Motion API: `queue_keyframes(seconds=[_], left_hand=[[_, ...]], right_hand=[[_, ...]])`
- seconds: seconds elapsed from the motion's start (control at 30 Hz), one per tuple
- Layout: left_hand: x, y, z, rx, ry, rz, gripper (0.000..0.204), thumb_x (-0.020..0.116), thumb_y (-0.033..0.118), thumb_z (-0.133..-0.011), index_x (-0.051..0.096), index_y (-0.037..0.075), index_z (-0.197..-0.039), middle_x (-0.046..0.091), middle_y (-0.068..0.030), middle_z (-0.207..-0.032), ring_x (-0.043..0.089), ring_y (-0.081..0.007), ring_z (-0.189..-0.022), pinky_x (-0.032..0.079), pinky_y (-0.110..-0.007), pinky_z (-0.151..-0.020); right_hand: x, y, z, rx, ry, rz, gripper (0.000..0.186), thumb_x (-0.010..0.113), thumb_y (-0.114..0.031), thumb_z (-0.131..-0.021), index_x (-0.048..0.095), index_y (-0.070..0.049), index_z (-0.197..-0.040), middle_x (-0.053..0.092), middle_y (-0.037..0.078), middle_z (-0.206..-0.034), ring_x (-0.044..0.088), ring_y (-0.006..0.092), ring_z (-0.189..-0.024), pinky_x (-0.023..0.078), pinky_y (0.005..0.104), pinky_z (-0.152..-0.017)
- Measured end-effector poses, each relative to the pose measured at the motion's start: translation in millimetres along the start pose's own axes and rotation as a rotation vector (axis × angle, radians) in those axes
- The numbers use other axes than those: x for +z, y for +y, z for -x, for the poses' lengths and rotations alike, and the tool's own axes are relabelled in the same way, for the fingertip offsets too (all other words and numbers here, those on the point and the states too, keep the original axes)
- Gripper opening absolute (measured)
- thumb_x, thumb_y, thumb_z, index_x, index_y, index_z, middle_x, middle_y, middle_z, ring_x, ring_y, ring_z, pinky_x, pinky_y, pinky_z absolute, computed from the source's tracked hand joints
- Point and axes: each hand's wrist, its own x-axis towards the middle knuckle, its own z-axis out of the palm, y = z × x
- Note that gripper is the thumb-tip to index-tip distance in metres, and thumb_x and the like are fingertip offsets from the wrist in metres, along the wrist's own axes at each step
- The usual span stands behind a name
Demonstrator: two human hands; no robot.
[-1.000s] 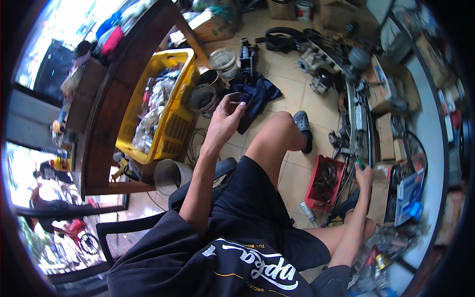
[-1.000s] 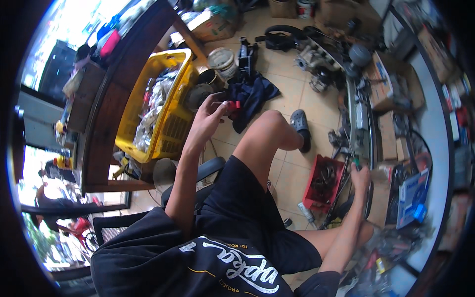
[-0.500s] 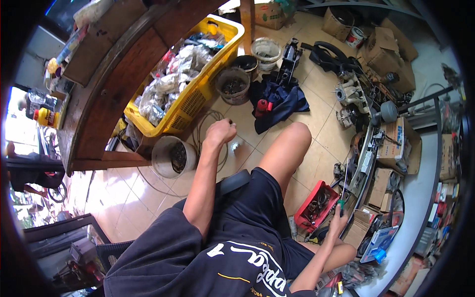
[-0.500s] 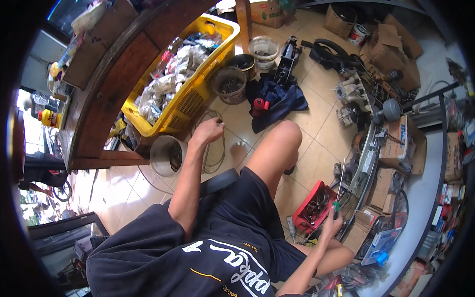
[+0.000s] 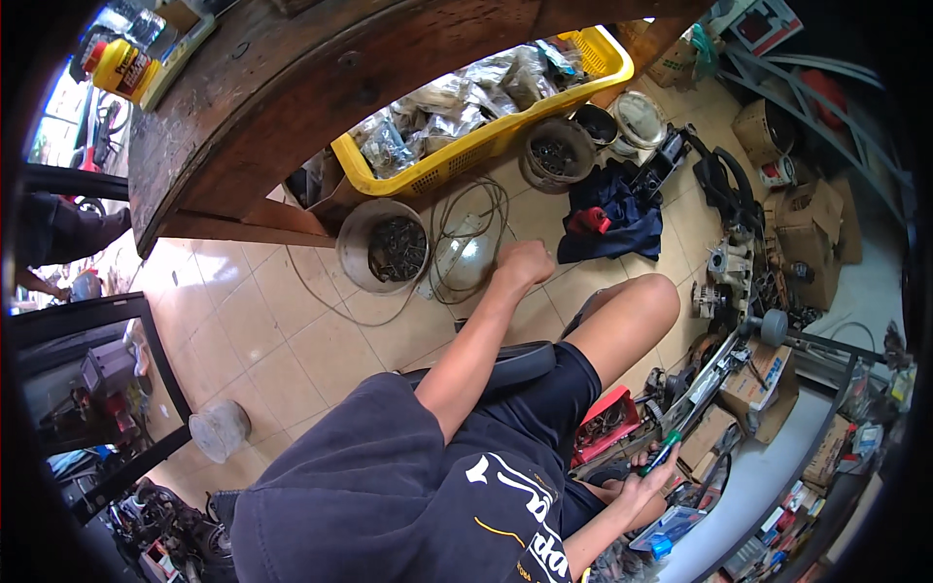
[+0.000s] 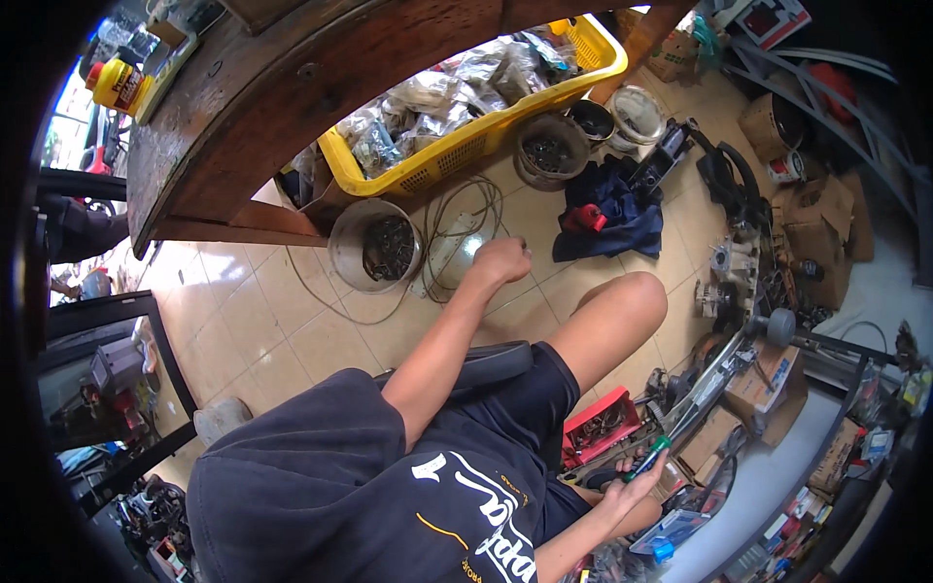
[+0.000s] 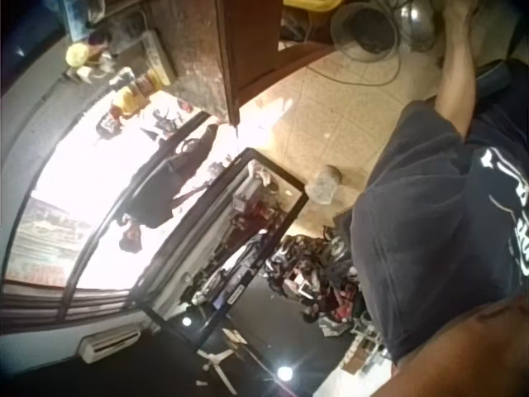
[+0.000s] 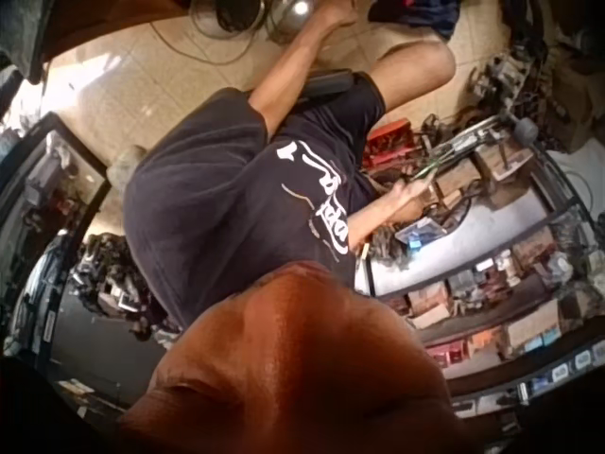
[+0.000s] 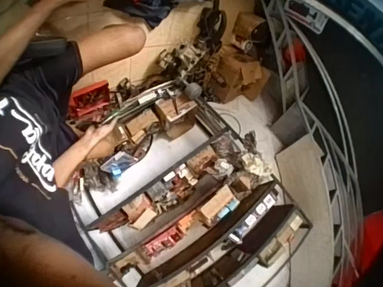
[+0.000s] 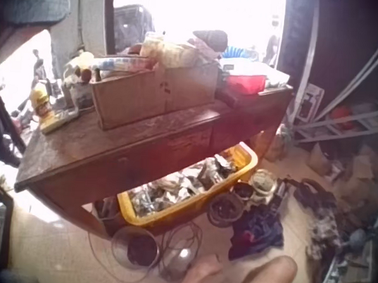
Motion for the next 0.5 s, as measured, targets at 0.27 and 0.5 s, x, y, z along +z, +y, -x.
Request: queue_keyframes(seconds=[0.27,0.5], left_hand=[[-11,-1,9,0.012,0.149,0.169,0.034,0.050,0.028,-0.088,0.066,0.003,-0.105,0.066,-0.0203,-0.108,0.062,-0.0359,-0.102,0.049,-0.044,-0.087],[-23,-43,14,-0.026,0.190,0.085,0.036,0.053,0.027,-0.083,0.067,0.003,-0.107,0.068,-0.0203,-0.099,0.066,-0.0360,-0.095,0.053,-0.044,-0.080]], right_hand=[[60,-33,42,-0.196,-0.043,0.136,0.032,0.053,-0.039,-0.095,0.058,-0.010,-0.107,0.051,-0.001,-0.071,0.038,0.0078,-0.043,0.030,0.0221,-0.041],[67,-17,55,-0.208,-0.067,0.100,0.030,0.057,-0.035,-0.094,0.061,-0.007,-0.104,0.055,0.002,-0.072,0.041,0.0077,-0.045,0.032,0.0210,-0.042]])
